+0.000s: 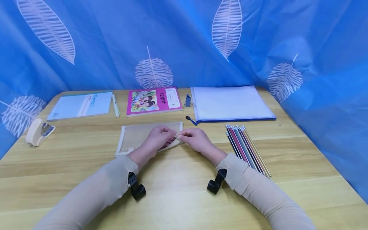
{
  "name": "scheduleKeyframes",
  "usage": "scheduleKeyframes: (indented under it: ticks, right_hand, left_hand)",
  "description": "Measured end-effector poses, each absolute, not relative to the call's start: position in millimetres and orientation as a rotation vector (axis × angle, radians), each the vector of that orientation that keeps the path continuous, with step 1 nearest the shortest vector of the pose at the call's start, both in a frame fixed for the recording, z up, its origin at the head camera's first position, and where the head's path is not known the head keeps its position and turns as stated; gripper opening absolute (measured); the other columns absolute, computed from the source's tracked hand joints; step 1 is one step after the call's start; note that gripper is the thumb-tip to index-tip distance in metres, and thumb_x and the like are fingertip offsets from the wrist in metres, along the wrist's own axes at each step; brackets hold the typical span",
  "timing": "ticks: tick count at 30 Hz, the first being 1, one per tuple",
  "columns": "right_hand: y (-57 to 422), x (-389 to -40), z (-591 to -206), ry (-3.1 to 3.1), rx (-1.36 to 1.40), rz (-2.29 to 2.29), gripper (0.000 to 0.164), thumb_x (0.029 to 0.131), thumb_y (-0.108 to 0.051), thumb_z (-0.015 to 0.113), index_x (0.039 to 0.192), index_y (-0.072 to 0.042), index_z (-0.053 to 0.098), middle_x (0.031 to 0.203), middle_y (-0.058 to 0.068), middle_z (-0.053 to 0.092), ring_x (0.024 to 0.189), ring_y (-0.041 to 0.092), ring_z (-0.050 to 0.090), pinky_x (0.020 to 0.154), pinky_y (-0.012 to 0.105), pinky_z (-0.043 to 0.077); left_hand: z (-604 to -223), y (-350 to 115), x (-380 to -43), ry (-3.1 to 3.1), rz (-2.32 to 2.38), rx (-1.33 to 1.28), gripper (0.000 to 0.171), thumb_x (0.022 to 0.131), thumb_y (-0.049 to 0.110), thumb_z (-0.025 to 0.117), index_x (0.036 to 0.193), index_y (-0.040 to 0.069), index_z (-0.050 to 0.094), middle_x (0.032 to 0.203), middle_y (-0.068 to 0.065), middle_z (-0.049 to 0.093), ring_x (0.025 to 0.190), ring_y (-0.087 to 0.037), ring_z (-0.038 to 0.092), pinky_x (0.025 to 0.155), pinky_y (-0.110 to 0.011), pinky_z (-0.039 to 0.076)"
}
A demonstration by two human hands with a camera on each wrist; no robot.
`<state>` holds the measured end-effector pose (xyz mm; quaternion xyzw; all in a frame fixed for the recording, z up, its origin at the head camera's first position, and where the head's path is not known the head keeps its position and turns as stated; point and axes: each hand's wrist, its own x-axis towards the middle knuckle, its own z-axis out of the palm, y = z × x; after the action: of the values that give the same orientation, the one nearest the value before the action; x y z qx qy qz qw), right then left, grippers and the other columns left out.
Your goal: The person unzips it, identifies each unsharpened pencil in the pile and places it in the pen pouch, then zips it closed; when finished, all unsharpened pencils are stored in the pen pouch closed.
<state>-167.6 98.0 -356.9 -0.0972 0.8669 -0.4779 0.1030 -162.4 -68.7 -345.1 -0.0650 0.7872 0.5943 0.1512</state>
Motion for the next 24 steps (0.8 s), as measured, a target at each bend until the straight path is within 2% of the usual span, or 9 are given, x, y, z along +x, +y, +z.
scheduleKeyframes:
  ticks: [4, 9, 15, 20, 24]
  right_hand:
    - [100, -167, -358, 2.554, -0.280, -1.419, 0.016, 0.086, -0.023, 0.066, 0.095, -0.012, 0.072, 0.093, 0.000, 0.068, 0.061, 0.010, 0.045, 0.058, 0.023, 0.040]
    - [101, -167, -358, 2.553, -0.294, -1.426, 0.016, 0.086, -0.022, 0.066, 0.095, -0.011, 0.072, 0.091, 0.000, 0.067, 0.062, 0.010, 0.045, 0.058, 0.023, 0.040]
    - [101, -166, -358, 2.554, -0.266, -1.412, 0.016, 0.085, -0.021, 0.066, 0.096, -0.011, 0.072, 0.092, 0.001, 0.067, 0.063, 0.010, 0.046, 0.060, 0.023, 0.040]
    - [102, -167, -357, 2.519, -0.252, -1.437, 0.017, 0.086, -0.019, 0.066, 0.098, -0.009, 0.072, 0.091, 0.003, 0.066, 0.056, 0.010, 0.042, 0.053, 0.022, 0.038]
    - [103, -167, -356, 2.487, -0.266, -1.451, 0.019, 0.086, -0.018, 0.065, 0.101, -0.007, 0.070, 0.096, 0.004, 0.066, 0.056, 0.009, 0.042, 0.054, 0.023, 0.039]
  left_hand:
    - [-345, -63, -166, 2.227, 1.729, -0.226, 0.021, 0.084, 0.013, 0.064, 0.102, 0.001, 0.060, 0.089, -0.008, 0.062, 0.068, -0.012, 0.057, 0.061, -0.022, 0.048]
    - [-344, -63, -166, 2.218, 1.794, -0.251, 0.025, 0.080, 0.002, 0.063, 0.105, 0.001, 0.059, 0.078, -0.005, 0.059, 0.061, -0.012, 0.054, 0.055, -0.022, 0.046]
    - [-347, -76, -160, 2.219, 1.846, -0.180, 0.017, 0.079, -0.001, 0.063, 0.096, -0.005, 0.061, 0.074, -0.004, 0.061, 0.062, -0.011, 0.056, 0.059, -0.021, 0.049]
    - [-349, -97, -152, 2.165, 1.863, -0.112, 0.009, 0.080, -0.004, 0.061, 0.089, -0.004, 0.059, 0.073, -0.004, 0.060, 0.061, -0.011, 0.055, 0.058, -0.021, 0.049]
    - [-347, -123, -140, 2.168, 1.832, -0.078, 0.007, 0.082, -0.004, 0.059, 0.089, -0.004, 0.058, 0.074, -0.003, 0.060, 0.063, -0.011, 0.055, 0.060, -0.021, 0.049]
